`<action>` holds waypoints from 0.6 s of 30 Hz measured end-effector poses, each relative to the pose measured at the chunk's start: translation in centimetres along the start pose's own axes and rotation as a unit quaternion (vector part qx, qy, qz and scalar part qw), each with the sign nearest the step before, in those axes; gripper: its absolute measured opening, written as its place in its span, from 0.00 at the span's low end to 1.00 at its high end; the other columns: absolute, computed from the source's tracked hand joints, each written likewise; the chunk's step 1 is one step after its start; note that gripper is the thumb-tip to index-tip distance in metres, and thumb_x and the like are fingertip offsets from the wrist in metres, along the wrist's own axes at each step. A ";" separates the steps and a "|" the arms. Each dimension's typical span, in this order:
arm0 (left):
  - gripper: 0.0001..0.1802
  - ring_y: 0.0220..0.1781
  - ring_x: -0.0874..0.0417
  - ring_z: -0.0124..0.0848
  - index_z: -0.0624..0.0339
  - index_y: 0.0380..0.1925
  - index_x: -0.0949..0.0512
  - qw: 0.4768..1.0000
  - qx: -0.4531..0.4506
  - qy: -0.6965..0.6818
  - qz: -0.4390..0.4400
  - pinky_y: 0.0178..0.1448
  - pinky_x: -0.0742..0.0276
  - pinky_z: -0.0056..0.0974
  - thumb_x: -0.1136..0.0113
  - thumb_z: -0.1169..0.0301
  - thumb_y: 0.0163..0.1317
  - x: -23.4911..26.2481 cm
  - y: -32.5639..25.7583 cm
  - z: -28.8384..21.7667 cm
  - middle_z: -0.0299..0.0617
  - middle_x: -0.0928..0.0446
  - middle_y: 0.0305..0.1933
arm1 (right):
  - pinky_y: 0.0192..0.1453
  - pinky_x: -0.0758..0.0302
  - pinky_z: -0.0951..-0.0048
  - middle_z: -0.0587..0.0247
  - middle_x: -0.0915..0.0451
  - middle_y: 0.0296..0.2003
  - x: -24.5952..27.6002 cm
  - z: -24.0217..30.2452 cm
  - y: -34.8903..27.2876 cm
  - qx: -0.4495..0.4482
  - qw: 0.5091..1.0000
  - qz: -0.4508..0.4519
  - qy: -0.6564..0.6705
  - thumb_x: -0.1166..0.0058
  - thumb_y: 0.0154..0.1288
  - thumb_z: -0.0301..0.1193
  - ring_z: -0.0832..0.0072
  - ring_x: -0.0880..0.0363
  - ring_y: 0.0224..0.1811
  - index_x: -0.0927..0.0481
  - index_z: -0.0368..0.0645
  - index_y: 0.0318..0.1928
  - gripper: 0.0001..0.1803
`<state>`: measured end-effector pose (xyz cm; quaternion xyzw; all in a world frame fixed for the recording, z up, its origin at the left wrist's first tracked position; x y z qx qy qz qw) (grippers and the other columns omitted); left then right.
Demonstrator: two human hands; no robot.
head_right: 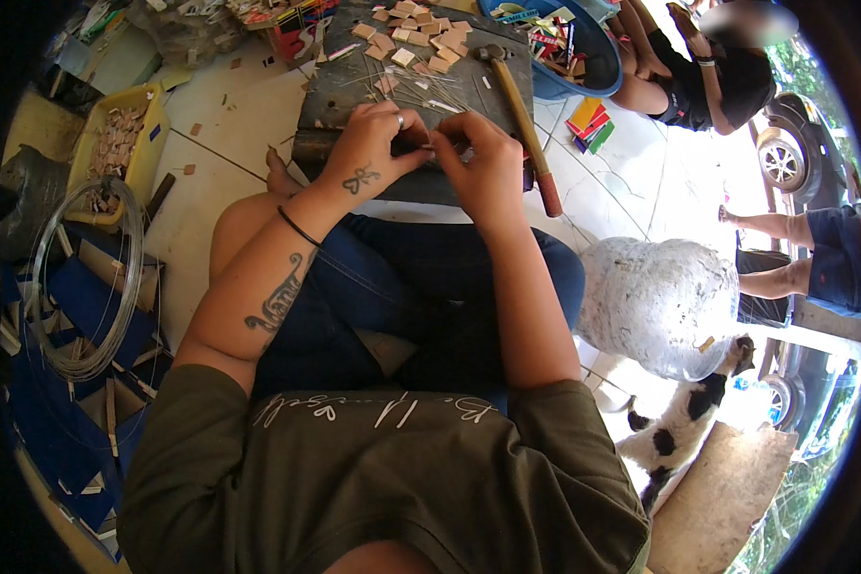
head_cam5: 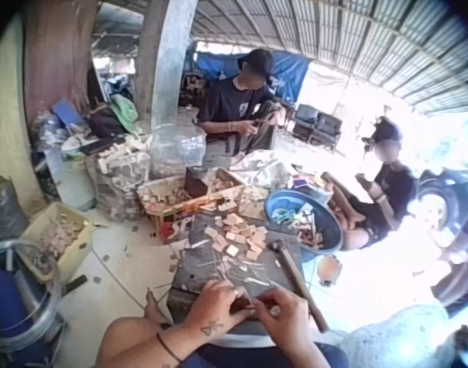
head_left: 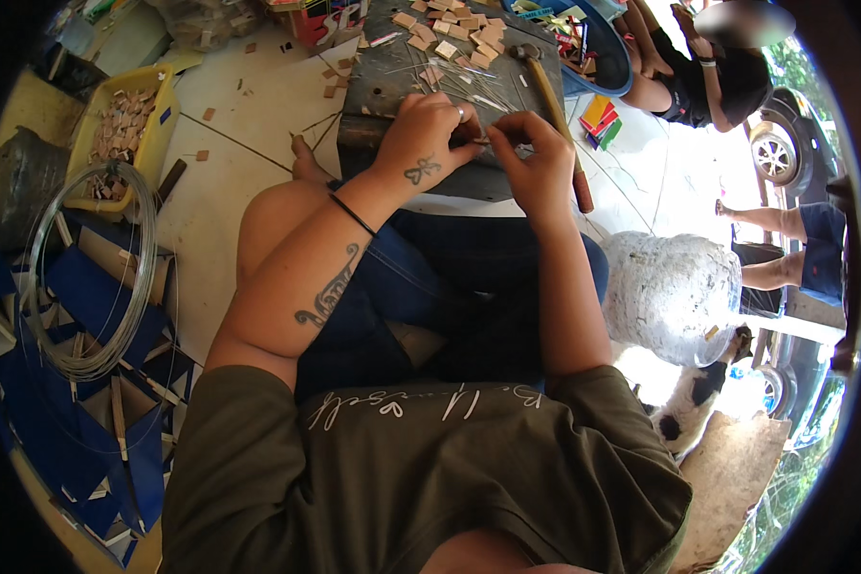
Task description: The person sits on the floor and repeatedly picks up small wooden blocks and thin metal wires. They place a wire on a block and use a hammer to tap it into place, then set the assembled unit aside. The process is repeated continuously with new blocks and wires.
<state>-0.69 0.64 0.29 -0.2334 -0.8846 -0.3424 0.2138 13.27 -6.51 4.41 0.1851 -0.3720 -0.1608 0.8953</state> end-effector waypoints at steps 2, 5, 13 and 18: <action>0.08 0.37 0.21 0.35 0.53 0.27 0.20 1.000 -0.005 0.004 -0.004 0.51 0.32 0.41 0.30 0.68 0.48 0.1 0.0 -0.2 0.34 0.19 0.27 | 0.35 0.24 0.73 0.58 0.19 0.27 0.0 0.0 0.1 0.007 1.000 0.011 -0.015 0.37 0.55 0.24 0.72 0.19 0.27 0.20 0.36 0.32 0.06; 0.08 0.36 0.21 0.37 0.55 0.28 0.19 1.000 0.000 -0.009 -0.010 0.48 0.29 0.42 0.30 0.69 0.48 0.1 0.0 -0.3 0.36 0.18 0.28 | 0.35 0.24 0.72 0.58 0.19 0.26 -0.1 0.0 0.2 0.009 1.000 0.010 -0.010 0.37 0.55 0.24 0.69 0.19 0.27 0.20 0.36 0.33 0.06; 0.05 0.32 0.19 0.38 0.64 0.29 0.18 0.992 0.002 -0.116 -0.048 0.37 0.25 0.37 0.34 0.73 0.55 -0.7 0.2 -0.7 0.44 0.20 0.30 | 0.46 0.26 0.64 0.55 0.20 0.37 1.1 -0.8 0.2 0.016 0.997 -0.015 -0.079 0.33 0.54 0.33 0.62 0.21 0.42 0.18 0.38 0.38 0.14; 0.05 0.31 0.19 0.39 0.66 0.27 0.20 0.992 0.009 -0.120 -0.033 0.37 0.26 0.36 0.36 0.75 0.57 -0.6 0.2 -0.8 0.44 0.21 0.29 | 0.55 0.28 0.57 0.51 0.24 0.49 4.3 -4.0 -1.1 -0.106 0.914 -0.010 -0.393 0.40 0.61 0.44 0.55 0.26 0.53 0.25 0.41 0.55 0.27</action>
Point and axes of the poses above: each hand's wrist, its own y-axis towards the middle knuckle, its own x-axis out of the back of the hand, z = x × y, the point moved 2 cm from there along y, towards the middle knuckle
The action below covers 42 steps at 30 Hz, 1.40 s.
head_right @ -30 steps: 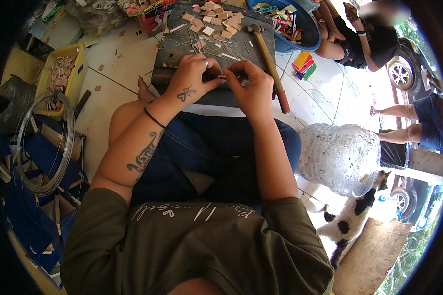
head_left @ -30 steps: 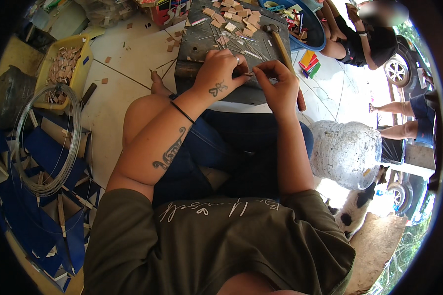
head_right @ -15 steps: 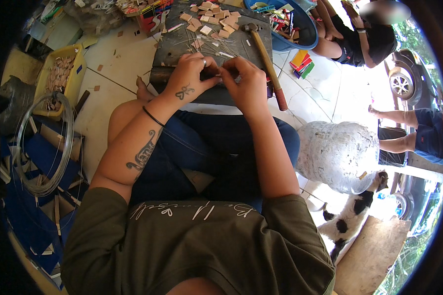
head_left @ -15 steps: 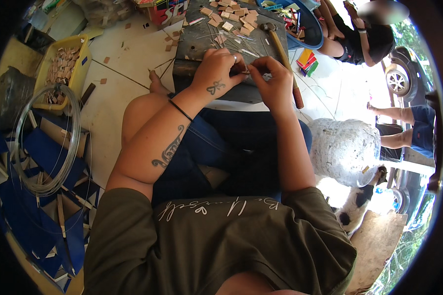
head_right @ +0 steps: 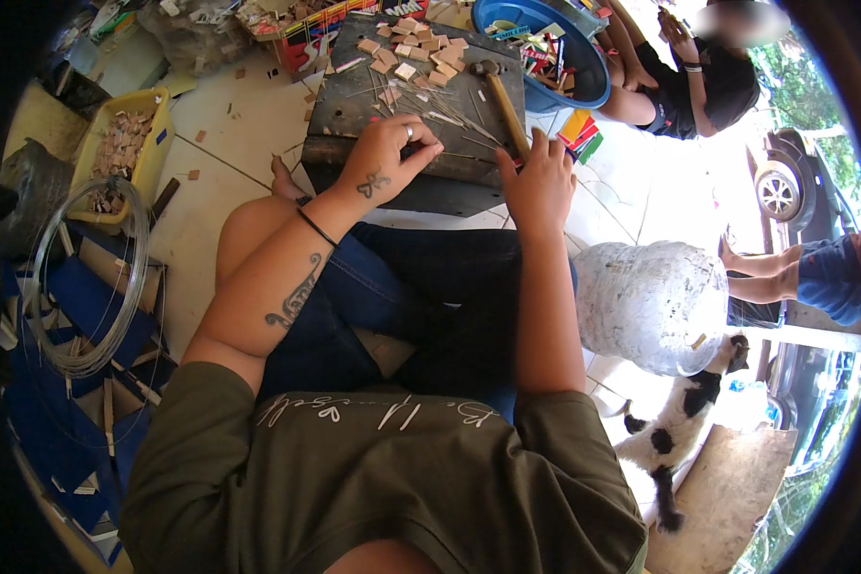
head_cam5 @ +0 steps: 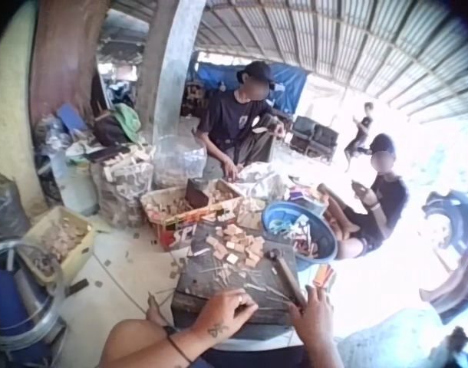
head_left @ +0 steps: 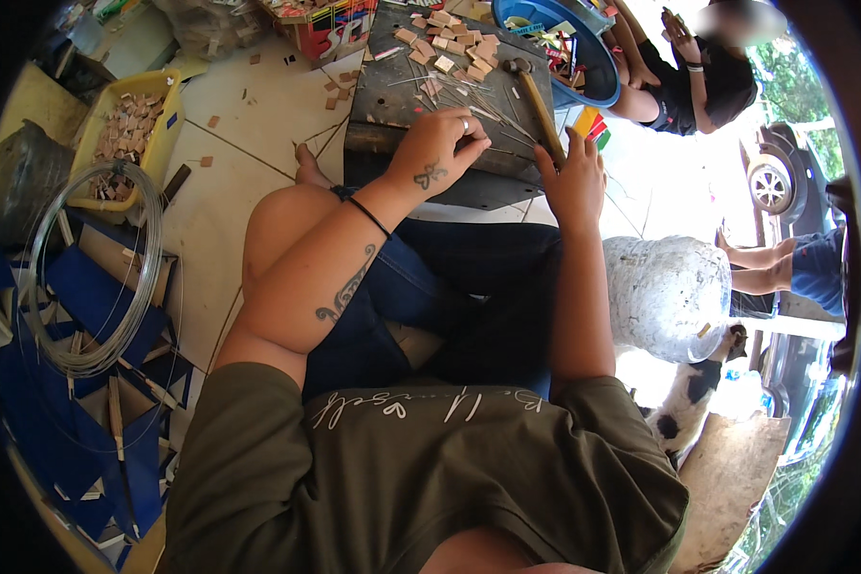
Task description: The person sits on the floor and repeatedly picks up small wooden blocks and thin metal wires. They place a wire on a block and use a hammer to tap it into place, then set the assembled unit aside. The process is repeated continuously with new blocks and wires.
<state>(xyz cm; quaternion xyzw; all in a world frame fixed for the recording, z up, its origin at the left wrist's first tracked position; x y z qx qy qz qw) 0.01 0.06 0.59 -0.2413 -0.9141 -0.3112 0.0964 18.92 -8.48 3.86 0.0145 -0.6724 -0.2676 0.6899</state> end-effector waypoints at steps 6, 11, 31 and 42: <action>0.06 0.30 0.22 0.42 0.65 0.24 0.22 0.999 -0.034 -0.018 -0.020 0.35 0.27 0.41 0.35 0.75 0.54 -0.1 0.0 -0.1 0.45 0.24 0.25 | 0.44 0.23 0.64 0.51 0.22 0.42 -0.8 -2.3 -0.7 0.026 0.985 0.050 0.163 0.53 0.72 0.34 0.59 0.20 0.39 0.30 0.41 0.61 0.20; 0.06 0.30 0.22 0.42 0.65 0.23 0.23 0.998 -0.050 -0.018 -0.022 0.36 0.27 0.41 0.36 0.76 0.54 -0.2 -0.3 -0.2 0.45 0.25 0.25 | 0.38 0.24 0.66 0.53 0.22 0.31 4.8 -1.4 -5.4 -0.152 0.846 0.210 0.466 0.55 0.72 0.27 0.63 0.20 0.33 0.31 0.44 0.64 0.21; 0.05 0.32 0.22 0.43 0.65 0.24 0.23 0.998 -0.065 0.008 -0.009 0.38 0.27 0.42 0.37 0.76 0.55 -0.3 -0.2 0.1 0.45 0.25 0.26 | 0.41 0.23 0.63 0.52 0.20 0.38 11.9 1.8 -10.7 0.075 0.966 0.085 0.232 0.53 0.69 0.22 0.55 0.19 0.36 0.31 0.53 0.67 0.27; 0.06 0.32 0.21 0.42 0.65 0.23 0.23 0.999 -0.045 -0.008 -0.013 0.37 0.26 0.41 0.37 0.76 0.55 -0.3 -0.4 0.1 0.45 0.24 0.26 | 0.43 0.24 0.63 0.49 0.22 0.36 11.1 1.7 -10.9 0.072 0.963 0.073 0.248 0.54 0.70 0.23 0.55 0.20 0.35 0.31 0.51 0.67 0.25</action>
Point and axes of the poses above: each hand's wrist, its own y-axis towards the middle knuckle, its own x-axis out of the back of the hand, z = x × y, the point moved 2 cm from there along y, towards the middle knuckle
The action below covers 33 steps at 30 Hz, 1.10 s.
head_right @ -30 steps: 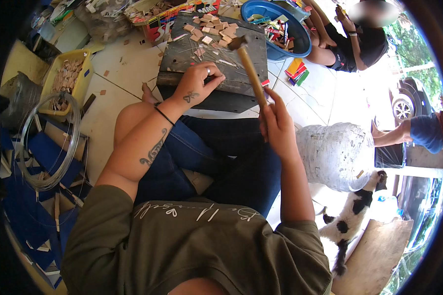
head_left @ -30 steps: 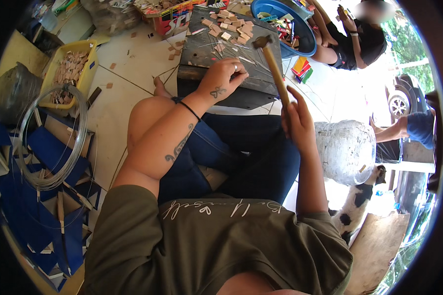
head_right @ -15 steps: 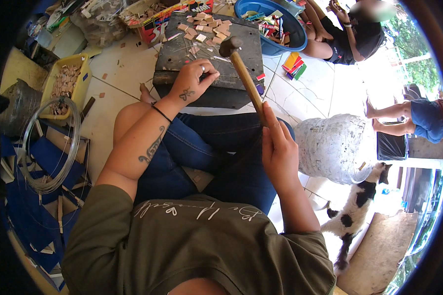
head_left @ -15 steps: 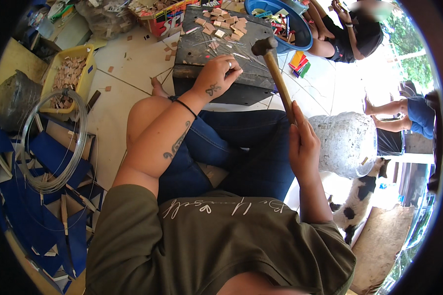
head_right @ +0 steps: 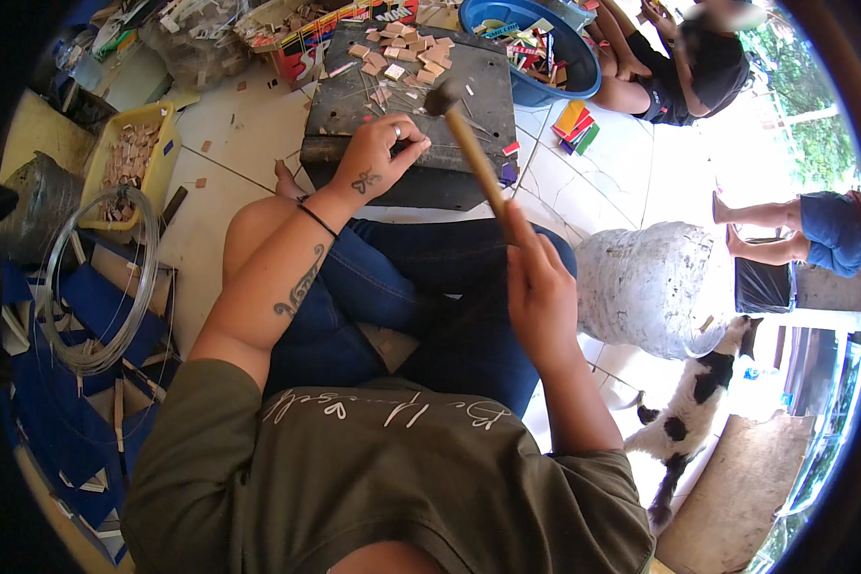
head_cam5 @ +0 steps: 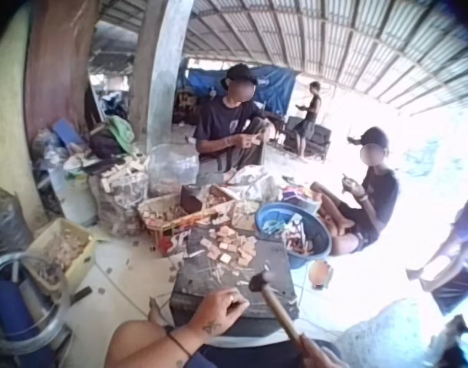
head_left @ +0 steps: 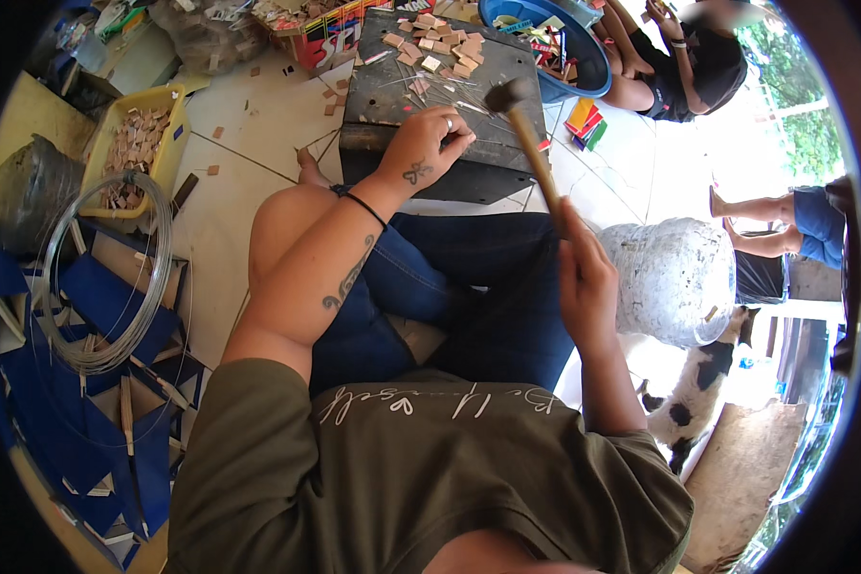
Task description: The person sits on the floor and repeatedly picks up small wooden blocks and thin metal wires. They place a wire on a block and use a hammer to tap it into place, then set the assembled unit aside. The process is repeated continuously with new blocks and wires.
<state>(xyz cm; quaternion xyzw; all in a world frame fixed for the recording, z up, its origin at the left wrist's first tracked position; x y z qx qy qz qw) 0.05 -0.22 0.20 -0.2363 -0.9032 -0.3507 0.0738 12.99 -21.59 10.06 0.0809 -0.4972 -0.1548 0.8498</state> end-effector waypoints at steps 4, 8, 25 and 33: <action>0.06 0.32 0.21 0.43 0.65 0.23 0.23 1.000 0.003 0.008 0.004 0.38 0.26 0.41 0.36 0.76 0.55 0.0 0.0 0.0 0.45 0.24 0.26 | 0.44 0.24 0.65 0.48 0.21 0.40 0.1 0.0 0.0 0.006 0.999 -0.036 0.016 0.53 0.69 0.22 0.55 0.19 0.38 0.30 0.50 0.66 0.25; 0.05 0.33 0.21 0.43 0.65 0.24 0.22 1.000 -0.004 0.012 -0.003 0.39 0.26 0.41 0.37 0.75 0.56 0.0 -0.1 -0.1 0.45 0.23 0.27 | 0.46 0.24 0.65 0.47 0.20 0.42 -0.1 -0.4 0.1 -0.006 1.000 0.023 0.010 0.53 0.69 0.21 0.56 0.18 0.40 0.30 0.49 0.66 0.25; 0.07 0.32 0.21 0.44 0.65 0.23 0.23 1.000 -0.008 0.012 -0.006 0.38 0.26 0.41 0.36 0.75 0.55 0.0 -0.1 0.0 0.45 0.24 0.27 | 0.51 0.25 0.66 0.47 0.20 0.44 -0.5 -0.4 -0.1 -0.031 0.998 0.001 0.056 0.53 0.69 0.22 0.55 0.18 0.45 0.30 0.48 0.66 0.25; 0.06 0.32 0.19 0.40 0.66 0.26 0.22 0.999 -0.014 0.033 0.000 0.39 0.25 0.39 0.36 0.75 0.57 0.1 -0.2 0.1 0.44 0.22 0.28 | 0.52 0.25 0.64 0.46 0.20 0.48 -1.6 -2.6 1.0 -0.055 0.994 -0.001 0.089 0.53 0.70 0.23 0.56 0.18 0.48 0.30 0.49 0.65 0.24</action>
Point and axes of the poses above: each hand's wrist, its own y-axis towards the middle knuckle, its own x-axis out of the back of the hand, z = x × y, the point moved 2 cm from there along y, towards the middle knuckle
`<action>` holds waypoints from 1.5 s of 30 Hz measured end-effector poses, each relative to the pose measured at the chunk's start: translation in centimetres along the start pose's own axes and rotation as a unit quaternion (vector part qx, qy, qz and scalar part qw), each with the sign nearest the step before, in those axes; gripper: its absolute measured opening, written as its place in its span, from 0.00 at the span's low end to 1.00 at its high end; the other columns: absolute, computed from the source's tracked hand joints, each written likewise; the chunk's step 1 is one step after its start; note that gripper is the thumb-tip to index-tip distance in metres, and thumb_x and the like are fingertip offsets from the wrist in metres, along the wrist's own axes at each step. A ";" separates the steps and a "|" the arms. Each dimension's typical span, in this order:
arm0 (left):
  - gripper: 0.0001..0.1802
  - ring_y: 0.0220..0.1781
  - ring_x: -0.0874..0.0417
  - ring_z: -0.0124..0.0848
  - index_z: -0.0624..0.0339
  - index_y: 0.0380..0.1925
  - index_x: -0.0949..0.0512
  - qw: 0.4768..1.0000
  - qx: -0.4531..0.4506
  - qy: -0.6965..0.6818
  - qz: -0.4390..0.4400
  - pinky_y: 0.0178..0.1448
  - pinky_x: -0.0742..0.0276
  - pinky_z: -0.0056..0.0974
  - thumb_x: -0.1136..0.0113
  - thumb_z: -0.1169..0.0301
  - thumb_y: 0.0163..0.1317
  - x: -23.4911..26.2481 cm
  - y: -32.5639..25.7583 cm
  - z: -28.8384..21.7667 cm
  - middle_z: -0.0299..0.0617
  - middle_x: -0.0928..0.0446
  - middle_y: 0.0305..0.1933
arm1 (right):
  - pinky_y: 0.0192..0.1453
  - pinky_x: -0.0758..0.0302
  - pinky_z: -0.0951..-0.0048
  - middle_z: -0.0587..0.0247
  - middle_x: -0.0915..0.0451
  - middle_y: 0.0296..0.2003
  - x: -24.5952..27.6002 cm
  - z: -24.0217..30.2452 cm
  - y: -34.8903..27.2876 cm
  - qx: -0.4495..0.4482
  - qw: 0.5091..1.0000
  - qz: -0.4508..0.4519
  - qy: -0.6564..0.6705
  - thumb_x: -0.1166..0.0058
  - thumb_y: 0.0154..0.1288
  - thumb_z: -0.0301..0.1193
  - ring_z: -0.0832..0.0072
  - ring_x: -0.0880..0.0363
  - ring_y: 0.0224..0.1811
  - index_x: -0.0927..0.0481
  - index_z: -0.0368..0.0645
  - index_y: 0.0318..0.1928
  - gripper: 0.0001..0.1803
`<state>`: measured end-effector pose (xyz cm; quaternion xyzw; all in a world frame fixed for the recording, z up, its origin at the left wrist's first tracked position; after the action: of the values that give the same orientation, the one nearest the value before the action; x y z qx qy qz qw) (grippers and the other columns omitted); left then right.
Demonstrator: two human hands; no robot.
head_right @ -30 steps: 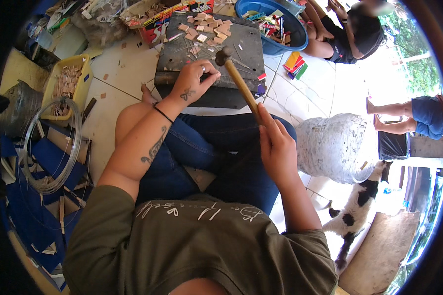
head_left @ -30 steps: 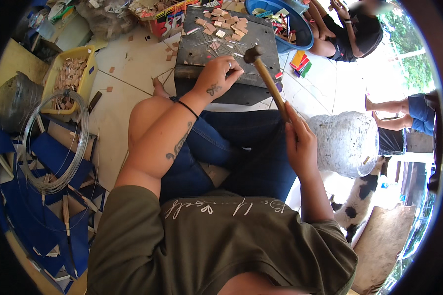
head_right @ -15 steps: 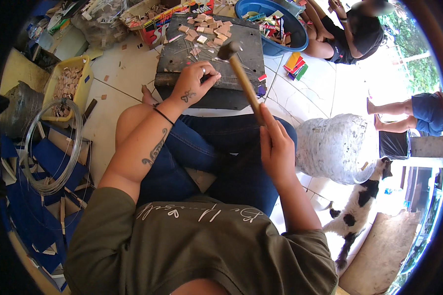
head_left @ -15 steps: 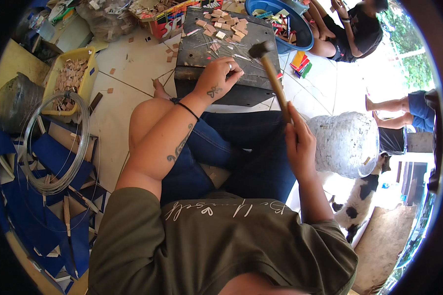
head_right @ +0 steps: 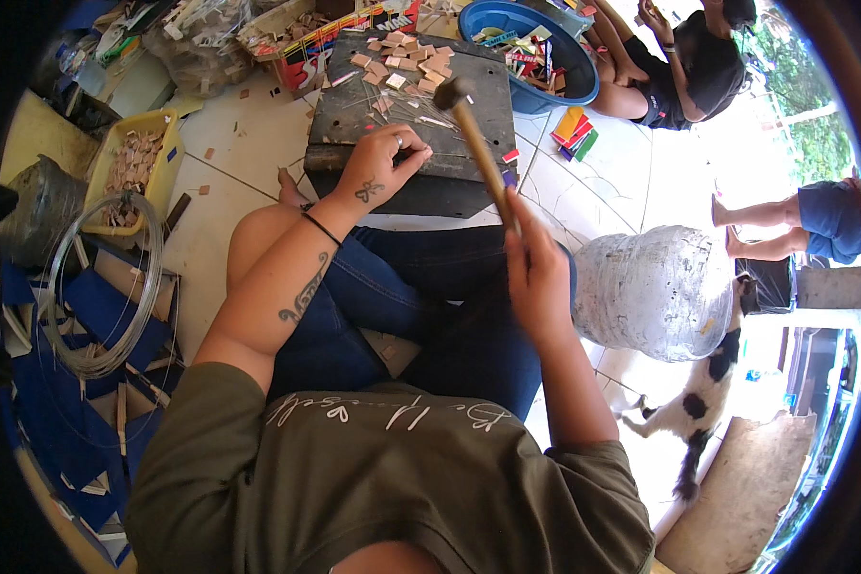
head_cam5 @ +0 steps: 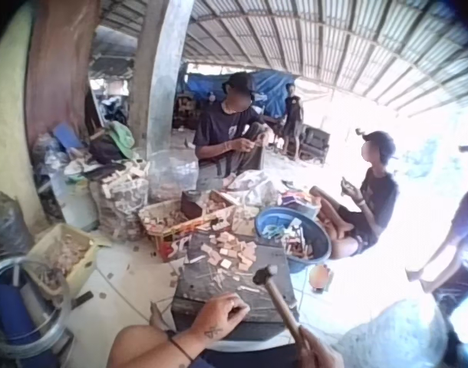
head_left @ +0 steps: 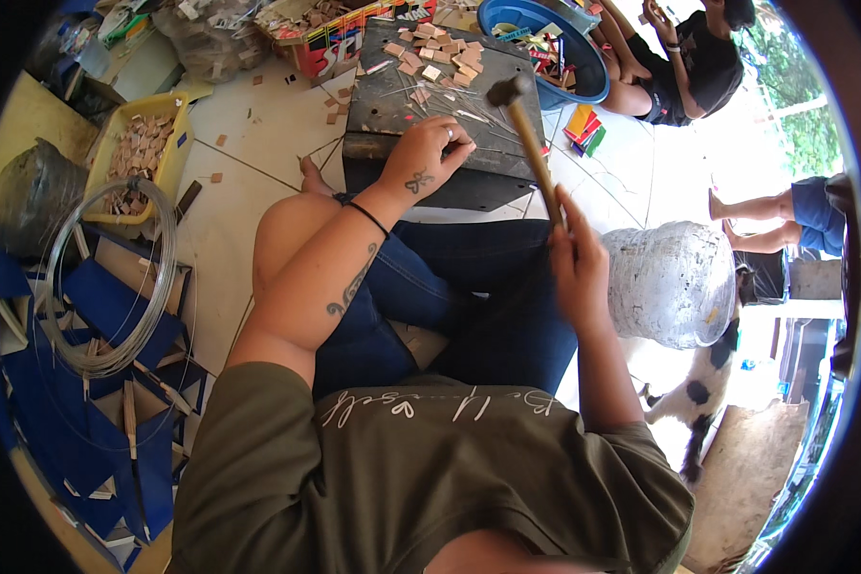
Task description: The person sits on the floor and repeatedly picks up small wooden blocks and thin metal wires. They place a wire on a block and use a hammer to tap it into place, then set the assembled unit aside. The process is repeated continuously with new blocks and wires.
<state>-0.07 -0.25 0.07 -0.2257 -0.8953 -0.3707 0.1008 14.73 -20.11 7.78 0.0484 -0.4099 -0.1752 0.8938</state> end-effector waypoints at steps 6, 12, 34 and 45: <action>0.05 0.34 0.21 0.43 0.61 0.25 0.21 0.998 -0.001 0.036 -0.045 0.39 0.26 0.42 0.36 0.72 0.55 3.1 0.7 -0.8 0.44 0.22 0.28 | 0.45 0.23 0.59 0.53 0.22 0.46 -2.8 -4.9 8.3 -0.026 0.980 -0.077 -0.180 0.49 0.68 0.31 0.54 0.18 0.41 0.28 0.49 0.61 0.21; 0.09 0.34 0.20 0.42 0.64 0.27 0.20 0.938 0.078 0.312 -0.126 0.41 0.26 0.39 0.37 0.69 0.58 19.3 -2.5 3.6 0.48 0.21 0.30 | 0.51 0.27 0.58 0.59 0.23 0.45 -5.0 -7.0 11.6 -0.034 0.939 -0.096 -0.329 0.44 0.62 0.34 0.60 0.23 0.48 0.25 0.52 0.56 0.20; 0.19 0.49 0.21 0.42 0.58 0.42 0.17 0.945 0.056 0.301 0.111 0.53 0.27 0.45 0.35 0.58 0.55 6.1 7.4 3.5 0.44 0.19 0.44 | 0.42 0.19 0.65 0.57 0.15 0.31 -5.6 -3.3 21.7 -0.009 0.978 0.084 -0.188 0.36 0.48 0.41 0.62 0.15 0.34 0.16 0.39 0.36 0.19; 0.14 0.49 0.24 0.42 0.53 0.33 0.17 0.909 0.047 0.409 0.063 0.50 0.32 0.50 0.30 0.60 0.48 -0.5 8.8 4.7 0.40 0.21 0.40 | 0.35 0.26 0.81 0.62 0.19 0.32 -6.2 -6.6 14.2 -0.108 0.895 -0.064 0.429 0.46 0.60 0.21 0.81 0.22 0.31 0.23 0.33 0.42 0.09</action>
<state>4.54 8.42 2.05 -0.1053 -0.7756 -0.3808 0.4922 19.85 -5.06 2.23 0.0486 0.0387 -0.2372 0.9695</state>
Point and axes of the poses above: each hand's wrist, its own y-axis towards the middle knuckle, its own x-axis out of the back of the hand, z = x × y, the point moved 2 cm from there along y, towards the middle knuckle
